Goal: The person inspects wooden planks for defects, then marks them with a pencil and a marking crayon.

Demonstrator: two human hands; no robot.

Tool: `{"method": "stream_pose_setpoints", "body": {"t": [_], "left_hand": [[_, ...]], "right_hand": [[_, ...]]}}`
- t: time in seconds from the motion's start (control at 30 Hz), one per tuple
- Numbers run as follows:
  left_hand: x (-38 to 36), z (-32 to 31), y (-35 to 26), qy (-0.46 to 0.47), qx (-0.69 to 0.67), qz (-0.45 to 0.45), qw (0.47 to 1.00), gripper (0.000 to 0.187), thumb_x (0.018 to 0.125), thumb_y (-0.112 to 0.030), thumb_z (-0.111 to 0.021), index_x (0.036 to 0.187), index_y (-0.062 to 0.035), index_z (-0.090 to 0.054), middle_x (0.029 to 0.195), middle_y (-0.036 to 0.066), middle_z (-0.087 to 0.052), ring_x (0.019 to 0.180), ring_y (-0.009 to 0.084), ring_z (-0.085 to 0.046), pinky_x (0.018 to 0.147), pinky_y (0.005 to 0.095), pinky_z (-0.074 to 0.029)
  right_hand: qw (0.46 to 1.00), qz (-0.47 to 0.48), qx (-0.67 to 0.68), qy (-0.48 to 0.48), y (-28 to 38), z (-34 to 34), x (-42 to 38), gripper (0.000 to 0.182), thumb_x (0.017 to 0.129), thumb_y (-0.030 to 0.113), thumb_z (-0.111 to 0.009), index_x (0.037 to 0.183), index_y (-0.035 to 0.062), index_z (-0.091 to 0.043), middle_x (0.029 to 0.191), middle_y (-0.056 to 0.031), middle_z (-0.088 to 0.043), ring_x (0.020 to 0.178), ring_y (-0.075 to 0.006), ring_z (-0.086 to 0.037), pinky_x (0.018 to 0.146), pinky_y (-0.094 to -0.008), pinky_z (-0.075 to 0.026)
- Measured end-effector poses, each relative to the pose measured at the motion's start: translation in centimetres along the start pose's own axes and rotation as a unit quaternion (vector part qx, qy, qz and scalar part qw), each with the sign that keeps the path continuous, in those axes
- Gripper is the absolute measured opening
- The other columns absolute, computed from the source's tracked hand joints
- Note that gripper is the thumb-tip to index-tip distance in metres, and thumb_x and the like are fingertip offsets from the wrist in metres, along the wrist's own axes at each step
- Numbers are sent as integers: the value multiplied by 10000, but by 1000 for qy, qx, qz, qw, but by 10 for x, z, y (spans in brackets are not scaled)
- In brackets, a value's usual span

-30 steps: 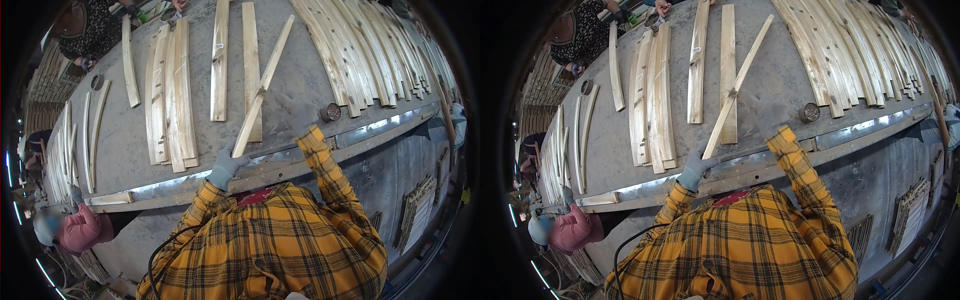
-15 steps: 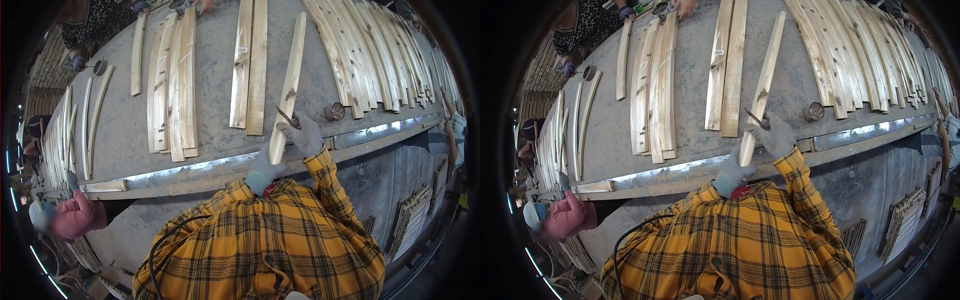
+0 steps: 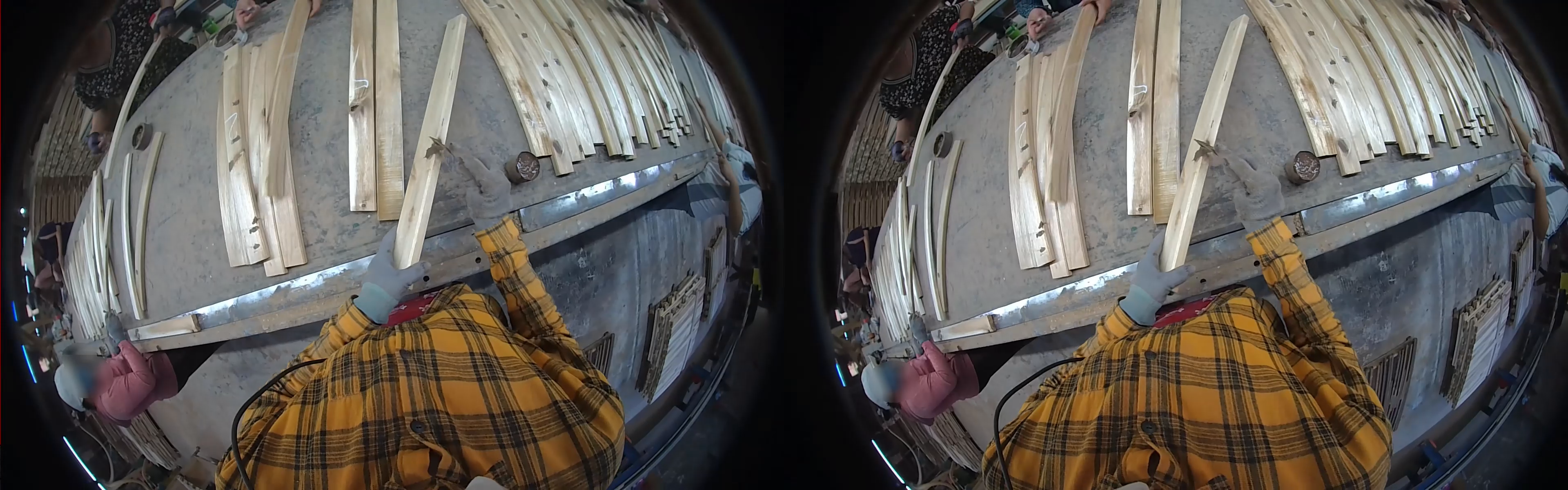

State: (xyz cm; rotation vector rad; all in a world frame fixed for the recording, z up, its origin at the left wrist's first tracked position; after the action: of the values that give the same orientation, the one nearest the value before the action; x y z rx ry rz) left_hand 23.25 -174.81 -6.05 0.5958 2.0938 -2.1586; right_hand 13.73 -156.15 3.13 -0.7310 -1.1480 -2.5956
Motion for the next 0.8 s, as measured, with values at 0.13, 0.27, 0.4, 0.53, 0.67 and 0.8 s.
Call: {"method": "stream_pose_setpoints", "body": {"t": [0.13, 0.27, 0.4, 0.53, 0.67, 0.8], "left_hand": [[-5, 6, -17, 12, -71, 9, 997, 859, 639, -221, -789, 1336, 4, -338, 1160, 145, -532, 1038, 205, -523, 876, 303, -427], [-5, 12, -24, 45, -100, 55, 992, 842, 648, -205, -786, 1332, 8, -344, 1161, 135, -527, 1036, 193, -515, 867, 294, -431], [-6, 21, -29, 9, 28, 41, 999, 871, 641, -263, -775, 1351, -40, -323, 1115, 175, -563, 988, 245, -567, 843, 324, -456], [-13, 32, -48, -41, 281, 58, 957, 889, 650, -325, -735, 1373, -99, -271, 1066, 234, -587, 941, 343, -606, 823, 377, -480], [-15, 34, -54, -37, 345, 72, 935, 883, 664, -330, -714, 1378, -102, -247, 1059, 236, -592, 932, 365, -605, 802, 400, -490], [-17, 36, -62, -42, 350, 76, 933, 850, 670, -321, -707, 1362, -86, -273, 1042, 242, -596, 914, 368, -611, 790, 401, -490]], "right_hand": [[988, -3, -120, 98, -20, -15, -5, 455, 746, 22, -564, 1159, 211, -595, 940, -48, -600, 813, -237, -593, 680, -304, -495], [972, 45, -216, 79, -5, 0, -14, 495, 741, 63, -575, 1193, 263, -563, 930, -17, -577, 823, -220, -579, 662, -329, -502], [963, -25, -257, 81, -8, 17, -12, 410, 734, 14, -557, 1101, 188, -613, 914, -49, -584, 796, -232, -604, 659, -319, -498], [956, 17, -268, 117, 4, 11, 5, 442, 765, 113, -585, 1185, 247, -549, 919, -27, -573, 774, -225, -592, 633, -328, -504], [930, 79, -327, 148, -3, -7, -2, 479, 762, 149, -609, 1214, 283, -522, 921, -18, -559, 709, -230, -587, 576, -333, -509], [930, 104, -331, 118, 1, -12, -7, 471, 772, 104, -586, 1204, 282, -527, 896, -22, -553, 682, -226, -586, 545, -327, -507]]}}
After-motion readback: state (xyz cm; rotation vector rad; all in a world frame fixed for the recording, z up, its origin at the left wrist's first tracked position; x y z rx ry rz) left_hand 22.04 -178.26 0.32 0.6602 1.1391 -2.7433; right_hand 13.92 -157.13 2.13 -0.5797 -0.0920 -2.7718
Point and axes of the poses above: each hand's wrist, its own x-axis towards the middle knuckle, its own z-axis out of the back of the hand, y = z × x, the point moved 5 cm from there along x, towards the middle knuckle
